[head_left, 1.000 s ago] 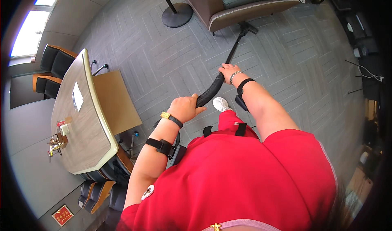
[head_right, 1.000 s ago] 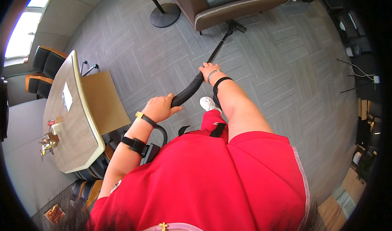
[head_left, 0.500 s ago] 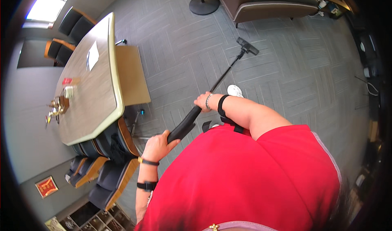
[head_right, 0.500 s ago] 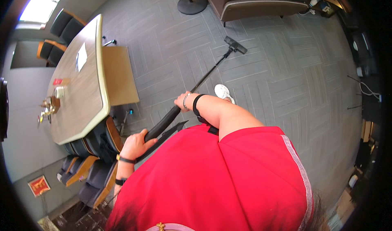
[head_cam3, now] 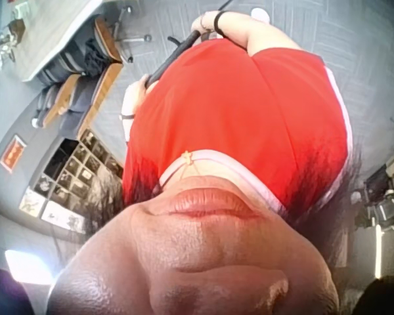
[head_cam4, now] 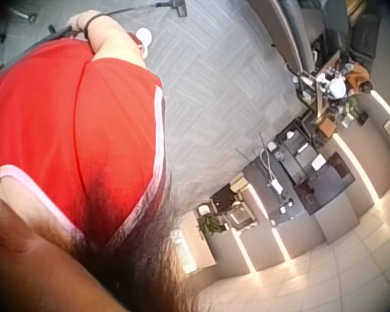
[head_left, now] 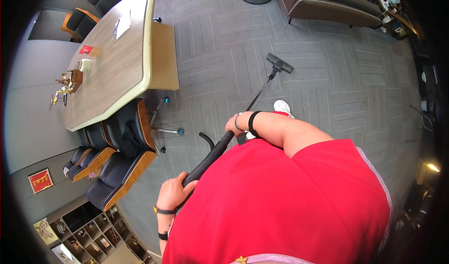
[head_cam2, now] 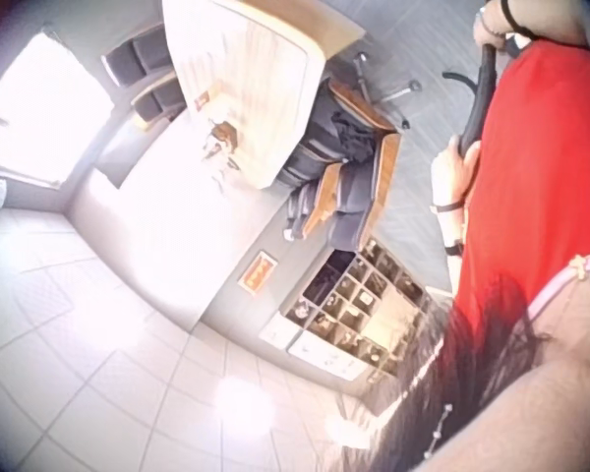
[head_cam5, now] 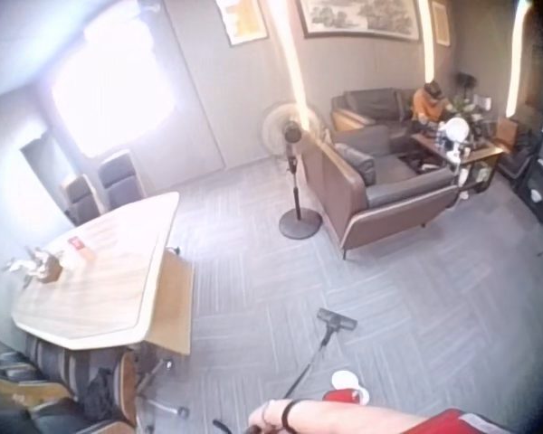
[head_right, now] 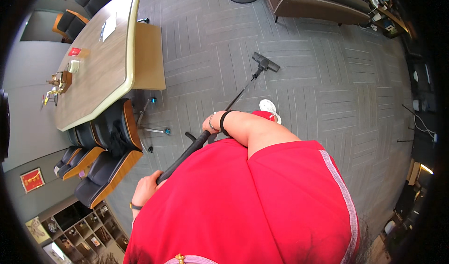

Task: Vacuuming the carpet in an office environment.

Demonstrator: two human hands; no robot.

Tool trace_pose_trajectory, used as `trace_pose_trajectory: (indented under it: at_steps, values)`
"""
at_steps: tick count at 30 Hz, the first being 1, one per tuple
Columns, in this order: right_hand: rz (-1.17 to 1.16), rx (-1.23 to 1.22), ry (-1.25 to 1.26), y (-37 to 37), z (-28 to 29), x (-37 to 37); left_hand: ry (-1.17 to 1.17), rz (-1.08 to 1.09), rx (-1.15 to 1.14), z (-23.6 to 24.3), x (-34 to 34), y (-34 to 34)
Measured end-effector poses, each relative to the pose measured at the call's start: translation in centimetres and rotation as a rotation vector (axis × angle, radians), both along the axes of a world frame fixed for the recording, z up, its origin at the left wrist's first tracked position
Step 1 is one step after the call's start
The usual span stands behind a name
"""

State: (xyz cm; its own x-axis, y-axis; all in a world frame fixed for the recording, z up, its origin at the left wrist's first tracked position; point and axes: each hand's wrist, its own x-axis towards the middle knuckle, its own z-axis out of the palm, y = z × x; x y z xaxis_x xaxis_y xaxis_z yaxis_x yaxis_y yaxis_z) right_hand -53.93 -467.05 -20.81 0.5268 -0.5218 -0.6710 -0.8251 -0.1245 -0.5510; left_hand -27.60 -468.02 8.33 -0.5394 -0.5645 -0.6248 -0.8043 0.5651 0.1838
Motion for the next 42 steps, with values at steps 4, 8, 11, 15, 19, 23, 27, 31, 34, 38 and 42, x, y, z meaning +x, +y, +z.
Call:
trace_pose_trajectory:
  at_steps: [4, 8, 11, 15, 19, 23, 27, 31, 34, 38, 42]
  values:
    - [-0.17, -0.125, 0.073, 1.8, -2.3, -3.8, 0.009, -0.034, 0.004, -1.8, -4.5, 0.2]
    - [-0.306, -0.219, 0.233, 4.9, -3.4, -11.5, 0.057, -0.145, 0.031, -5.5, -11.6, 0.3]
    - [-0.463, -0.232, 0.285, 7.7, -2.8, -18.0, 0.095, -0.272, 0.051, -7.0, -18.8, 0.2]
    - [-0.598, -0.282, 0.317, 10.7, -2.7, -25.6, 0.117, -0.395, 0.091, -8.8, -27.9, 0.1]
    - [-0.572, -0.282, 0.373, 12.7, -1.7, -31.7, 0.122, -0.463, 0.087, -9.5, -34.3, 1.7]
    - [-0.542, -0.261, 0.328, 14.8, -2.2, -34.4, 0.114, -0.495, 0.157, -9.5, -36.2, 3.4]
    - [-0.561, -0.306, 0.287, 14.3, -2.8, -33.0, 0.126, -0.405, 0.136, -8.6, -34.6, 5.3]
    - [-0.416, -0.224, 0.331, 13.4, -1.9, -29.3, 0.052, -0.283, 0.068, -7.1, -30.8, 7.4]
    - [-0.281, -0.237, 0.293, 13.5, -2.7, -25.7, 0.124, -0.143, 0.008, -6.2, -25.8, 10.1]
    - [-0.019, -0.131, 0.226, 14.6, -1.7, -17.9, 0.12, 0.028, 0.003, -4.2, -17.6, 16.1]
    - [0.091, -0.015, 0.143, 20.0, -2.0, -9.0, 0.133, 0.147, 0.029, -2.9, -9.4, 22.9]
